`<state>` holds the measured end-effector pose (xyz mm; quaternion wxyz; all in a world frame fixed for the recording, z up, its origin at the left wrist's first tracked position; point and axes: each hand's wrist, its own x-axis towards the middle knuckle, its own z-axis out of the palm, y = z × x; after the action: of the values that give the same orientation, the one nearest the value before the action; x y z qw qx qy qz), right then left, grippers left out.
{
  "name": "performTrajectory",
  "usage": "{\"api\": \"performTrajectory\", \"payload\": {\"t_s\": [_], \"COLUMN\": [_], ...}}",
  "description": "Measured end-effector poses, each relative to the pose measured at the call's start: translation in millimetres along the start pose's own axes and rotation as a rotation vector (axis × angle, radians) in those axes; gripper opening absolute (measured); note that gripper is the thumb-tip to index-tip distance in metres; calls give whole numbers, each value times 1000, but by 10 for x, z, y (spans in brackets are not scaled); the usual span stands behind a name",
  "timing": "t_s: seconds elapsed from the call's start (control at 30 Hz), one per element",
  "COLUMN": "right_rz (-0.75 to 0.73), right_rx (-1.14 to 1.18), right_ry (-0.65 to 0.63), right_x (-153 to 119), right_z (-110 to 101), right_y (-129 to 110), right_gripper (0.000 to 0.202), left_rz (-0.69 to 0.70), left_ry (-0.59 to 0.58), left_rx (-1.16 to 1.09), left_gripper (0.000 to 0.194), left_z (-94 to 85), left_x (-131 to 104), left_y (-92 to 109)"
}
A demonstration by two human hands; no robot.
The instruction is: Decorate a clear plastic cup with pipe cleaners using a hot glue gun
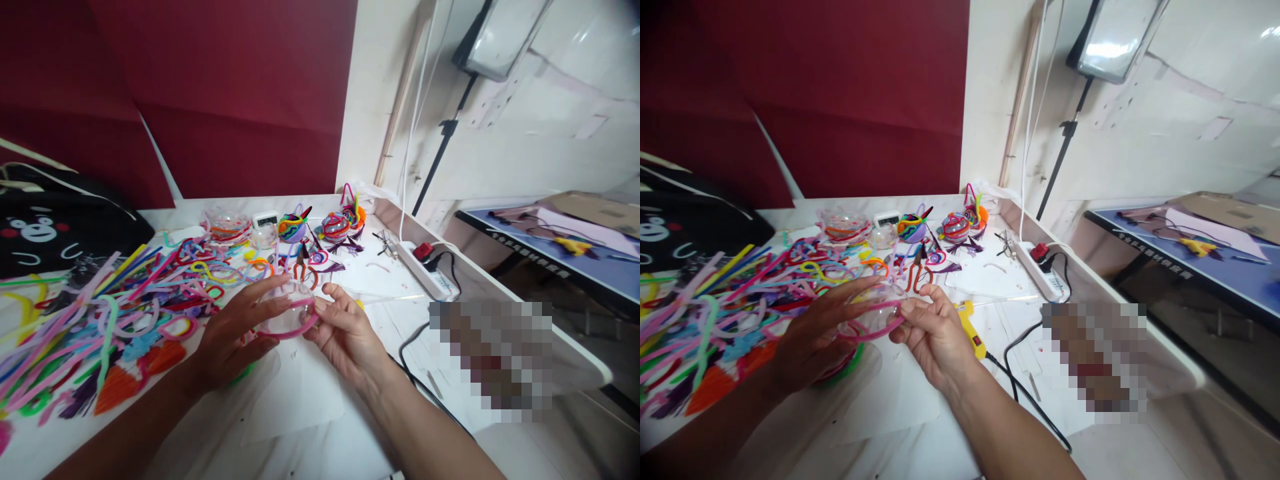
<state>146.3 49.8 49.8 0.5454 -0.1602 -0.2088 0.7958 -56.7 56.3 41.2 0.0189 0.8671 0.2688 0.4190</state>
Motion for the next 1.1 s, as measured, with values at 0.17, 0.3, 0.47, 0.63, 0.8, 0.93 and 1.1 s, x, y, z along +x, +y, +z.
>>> {"api": "performTrajectory", "payload": {"t_s": [0.17, 0.3, 0.47, 0.63, 0.8, 0.93, 1.1], "right_rz": [-1, 0, 0, 4, 2, -13, -11], "right_rx": [-1, 19, 16, 5, 9, -4, -79], "right_ry": [8, 14, 7, 13, 19, -6, -16], "right_x": [-5, -5, 0, 2, 4, 3, 20], "right_z": [2, 0, -3, 1, 3, 2, -9], "right_y": [2, 8, 10, 7, 7, 15, 14], "right_gripper": [44, 40, 38, 34, 35, 38, 40], "left_rz": [-15, -29, -51, -29, -31, -36, -54], "left_ry": [-25, -29, -12, -19, -23, -6, 72], "left_rx": [0, -7, 6, -36, -34, -59, -125], "left_gripper": [44, 44, 44, 45, 43, 41, 35], "left_z": [-22, -23, -13, -20, -31, -34, -26], "left_x": [8, -7, -13, 1, 8, 37, 86], "left_y": [20, 26, 29, 31, 14, 9, 48]}}
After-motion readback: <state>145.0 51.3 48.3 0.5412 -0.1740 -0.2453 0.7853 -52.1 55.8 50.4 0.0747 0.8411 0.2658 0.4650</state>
